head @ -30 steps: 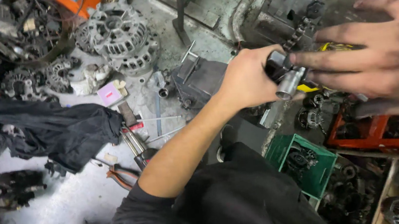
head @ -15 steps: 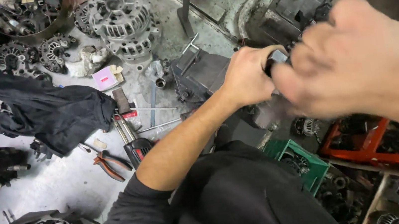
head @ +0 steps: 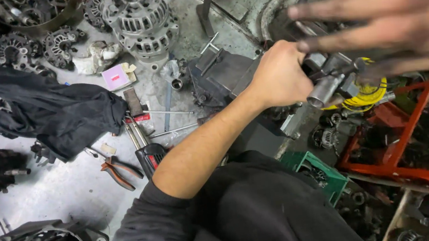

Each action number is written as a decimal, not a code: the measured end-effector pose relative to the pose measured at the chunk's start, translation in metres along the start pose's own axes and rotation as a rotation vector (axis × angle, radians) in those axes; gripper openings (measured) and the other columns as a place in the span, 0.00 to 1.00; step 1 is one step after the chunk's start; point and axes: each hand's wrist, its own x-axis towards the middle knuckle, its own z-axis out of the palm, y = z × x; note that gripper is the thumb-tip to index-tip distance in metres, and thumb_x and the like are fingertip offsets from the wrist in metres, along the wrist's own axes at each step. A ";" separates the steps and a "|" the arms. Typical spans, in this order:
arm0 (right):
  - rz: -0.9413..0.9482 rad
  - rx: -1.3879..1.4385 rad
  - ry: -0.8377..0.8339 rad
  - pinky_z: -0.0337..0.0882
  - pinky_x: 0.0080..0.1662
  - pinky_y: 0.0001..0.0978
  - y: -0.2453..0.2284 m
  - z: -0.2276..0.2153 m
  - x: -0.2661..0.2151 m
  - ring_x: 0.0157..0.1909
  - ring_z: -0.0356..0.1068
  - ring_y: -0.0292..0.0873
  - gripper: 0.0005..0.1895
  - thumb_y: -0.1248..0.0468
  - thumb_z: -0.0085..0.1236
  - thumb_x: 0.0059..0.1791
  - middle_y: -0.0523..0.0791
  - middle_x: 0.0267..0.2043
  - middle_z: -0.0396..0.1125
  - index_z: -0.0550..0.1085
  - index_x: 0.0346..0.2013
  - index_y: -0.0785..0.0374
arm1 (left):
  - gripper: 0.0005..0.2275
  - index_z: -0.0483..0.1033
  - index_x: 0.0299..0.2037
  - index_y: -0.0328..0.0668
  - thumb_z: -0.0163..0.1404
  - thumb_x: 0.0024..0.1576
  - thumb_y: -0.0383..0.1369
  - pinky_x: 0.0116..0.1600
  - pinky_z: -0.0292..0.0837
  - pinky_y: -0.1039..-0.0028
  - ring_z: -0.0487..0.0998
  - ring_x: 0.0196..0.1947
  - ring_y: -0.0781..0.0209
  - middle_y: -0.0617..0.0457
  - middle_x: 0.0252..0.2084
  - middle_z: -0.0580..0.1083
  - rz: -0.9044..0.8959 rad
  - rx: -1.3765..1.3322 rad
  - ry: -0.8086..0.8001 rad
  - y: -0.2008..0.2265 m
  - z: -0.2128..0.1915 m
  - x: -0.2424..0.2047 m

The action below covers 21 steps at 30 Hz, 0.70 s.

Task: The person works on a cluttered metal workbench, handling various mechanical components. They use a cordless impact driver to tighten a bolt on a circular part, then place the part into a bench vise. The person uses a ratchet wrench to tighten a bolt on the vise-mounted component.

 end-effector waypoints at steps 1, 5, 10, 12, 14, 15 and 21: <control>-0.091 0.170 0.064 0.65 0.59 0.58 0.008 0.001 -0.003 0.57 0.66 0.57 0.43 0.34 0.49 0.35 0.46 0.70 0.64 0.71 0.61 0.48 | 0.20 0.80 0.35 0.43 0.68 0.37 0.45 0.41 0.77 0.62 0.82 0.34 0.45 0.45 0.30 0.79 -0.057 0.033 -0.057 0.000 -0.003 0.003; -0.366 0.179 0.098 0.64 0.59 0.66 0.036 0.031 -0.013 0.59 0.65 0.62 0.42 0.40 0.55 0.35 0.47 0.69 0.64 0.73 0.59 0.56 | 0.21 0.80 0.34 0.41 0.68 0.36 0.46 0.40 0.77 0.62 0.82 0.32 0.45 0.45 0.30 0.79 0.005 -0.080 -0.073 -0.005 0.001 0.003; -0.418 -0.060 -0.213 0.70 0.45 0.49 0.028 0.043 -0.015 0.47 0.73 0.47 0.38 0.41 0.61 0.34 0.44 0.63 0.69 0.74 0.57 0.47 | 0.18 0.78 0.30 0.41 0.68 0.38 0.45 0.40 0.76 0.63 0.82 0.32 0.47 0.47 0.28 0.78 -0.068 0.059 -0.068 -0.004 0.004 0.001; -0.193 -0.051 -0.486 0.69 0.39 0.35 0.009 0.022 -0.014 0.42 0.73 0.38 0.43 0.33 0.61 0.30 0.39 0.63 0.68 0.73 0.58 0.39 | 0.20 0.79 0.31 0.43 0.68 0.36 0.46 0.38 0.75 0.63 0.81 0.28 0.49 0.49 0.26 0.78 -0.079 -0.011 -0.082 0.006 -0.002 0.002; 0.140 -0.105 -0.730 0.67 0.46 0.35 -0.010 -0.004 -0.007 0.34 0.72 0.30 0.34 0.19 0.50 0.38 0.29 0.43 0.67 0.73 0.41 0.38 | 0.22 0.80 0.32 0.44 0.68 0.31 0.48 0.36 0.74 0.62 0.81 0.28 0.49 0.50 0.25 0.78 -0.036 0.013 -0.069 0.011 -0.006 0.005; 0.148 -0.105 -0.738 0.67 0.46 0.35 -0.019 -0.002 -0.014 0.34 0.72 0.30 0.34 0.19 0.50 0.38 0.29 0.43 0.67 0.73 0.41 0.38 | 0.22 0.80 0.32 0.44 0.68 0.31 0.48 0.36 0.74 0.62 0.81 0.28 0.49 0.50 0.25 0.78 -0.030 0.007 -0.075 0.012 -0.006 0.005; 0.631 0.147 -0.349 0.68 0.33 0.32 -0.075 0.052 -0.076 0.27 0.71 0.38 0.34 0.28 0.57 0.39 0.39 0.33 0.66 0.79 0.45 0.47 | 0.24 0.79 0.32 0.46 0.68 0.31 0.50 0.36 0.74 0.63 0.82 0.28 0.51 0.52 0.25 0.78 -0.104 0.002 -0.123 0.013 -0.009 0.005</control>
